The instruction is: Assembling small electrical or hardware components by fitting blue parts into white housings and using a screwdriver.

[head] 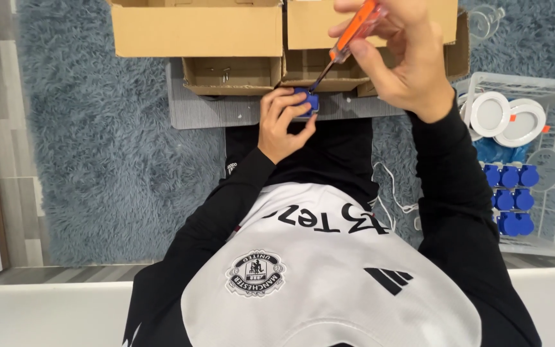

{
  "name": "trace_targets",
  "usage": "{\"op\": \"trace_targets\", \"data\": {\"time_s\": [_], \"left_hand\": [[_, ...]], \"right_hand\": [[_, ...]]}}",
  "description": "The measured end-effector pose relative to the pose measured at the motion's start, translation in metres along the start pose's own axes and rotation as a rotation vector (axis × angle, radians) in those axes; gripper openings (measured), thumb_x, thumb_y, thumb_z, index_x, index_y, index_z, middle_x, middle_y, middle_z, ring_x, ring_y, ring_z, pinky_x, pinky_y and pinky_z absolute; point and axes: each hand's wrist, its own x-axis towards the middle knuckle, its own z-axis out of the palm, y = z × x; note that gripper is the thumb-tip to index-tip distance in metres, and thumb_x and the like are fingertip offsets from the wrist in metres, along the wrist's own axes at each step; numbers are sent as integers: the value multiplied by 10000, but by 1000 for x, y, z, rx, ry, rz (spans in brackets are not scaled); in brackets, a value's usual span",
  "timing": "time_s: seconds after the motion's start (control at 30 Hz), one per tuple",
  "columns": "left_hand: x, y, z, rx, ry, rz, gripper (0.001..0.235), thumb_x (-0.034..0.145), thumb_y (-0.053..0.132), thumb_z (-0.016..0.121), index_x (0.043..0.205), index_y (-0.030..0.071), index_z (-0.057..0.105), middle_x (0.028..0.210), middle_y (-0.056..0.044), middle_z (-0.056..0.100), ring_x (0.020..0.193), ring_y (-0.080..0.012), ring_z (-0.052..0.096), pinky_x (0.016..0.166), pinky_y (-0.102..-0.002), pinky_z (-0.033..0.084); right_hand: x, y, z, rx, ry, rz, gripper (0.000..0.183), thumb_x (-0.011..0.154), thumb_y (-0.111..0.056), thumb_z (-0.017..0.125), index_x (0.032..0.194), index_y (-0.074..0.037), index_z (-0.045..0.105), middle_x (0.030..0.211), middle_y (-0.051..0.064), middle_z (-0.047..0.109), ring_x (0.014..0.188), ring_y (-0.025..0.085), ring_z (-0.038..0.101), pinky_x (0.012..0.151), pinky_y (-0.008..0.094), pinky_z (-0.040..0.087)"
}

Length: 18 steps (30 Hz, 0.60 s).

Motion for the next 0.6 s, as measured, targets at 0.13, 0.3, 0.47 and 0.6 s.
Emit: {"op": "trace_targets", "data": {"time_s": [0.13, 0.3, 0.47, 0.6], "left_hand": [[-3, -1, 3, 9, 18, 10, 322, 780, 26, 922, 1048, 93, 756, 1210, -26, 709, 1226, -318, 630, 1094, -443, 547], [-2, -2, 4, -13, 30, 15, 330, 770, 14, 914, 1045, 86, 748, 1187, -33, 692, 1198, -328, 637, 1071, -452, 575], [-6, -10, 6, -38, 10, 31, 352, 777, 24, 918, 1075, 98, 745, 1216, -26, 680, 1225, -330, 629, 1089, -458, 572], [-8, -13, 7, -54, 6, 28, 353, 784, 40, 919, 1084, 104, 744, 1222, -24, 663, 1234, -327, 620, 1099, -463, 572]], "right_hand": [[7, -8, -7, -10, -106, 4, 676, 1184, 255, 548, 1706, -89, 290, 1602, 330, 567, 1403, 473, 716, 1237, 535, 636], [8, -2, -8, -284, -30, -26, 813, 1037, 162, 983, 1628, 24, 442, 1341, 280, 711, 1141, 389, 782, 1106, 492, 656], [6, 11, 3, -450, 44, -62, 776, 1006, 71, 1047, 1563, 33, 508, 1375, 250, 704, 1007, 329, 715, 877, 405, 592], [0, 25, 13, -554, 172, -89, 818, 970, -67, 1213, 1474, 49, 580, 1072, 148, 725, 693, 168, 519, 592, 303, 450]]}}
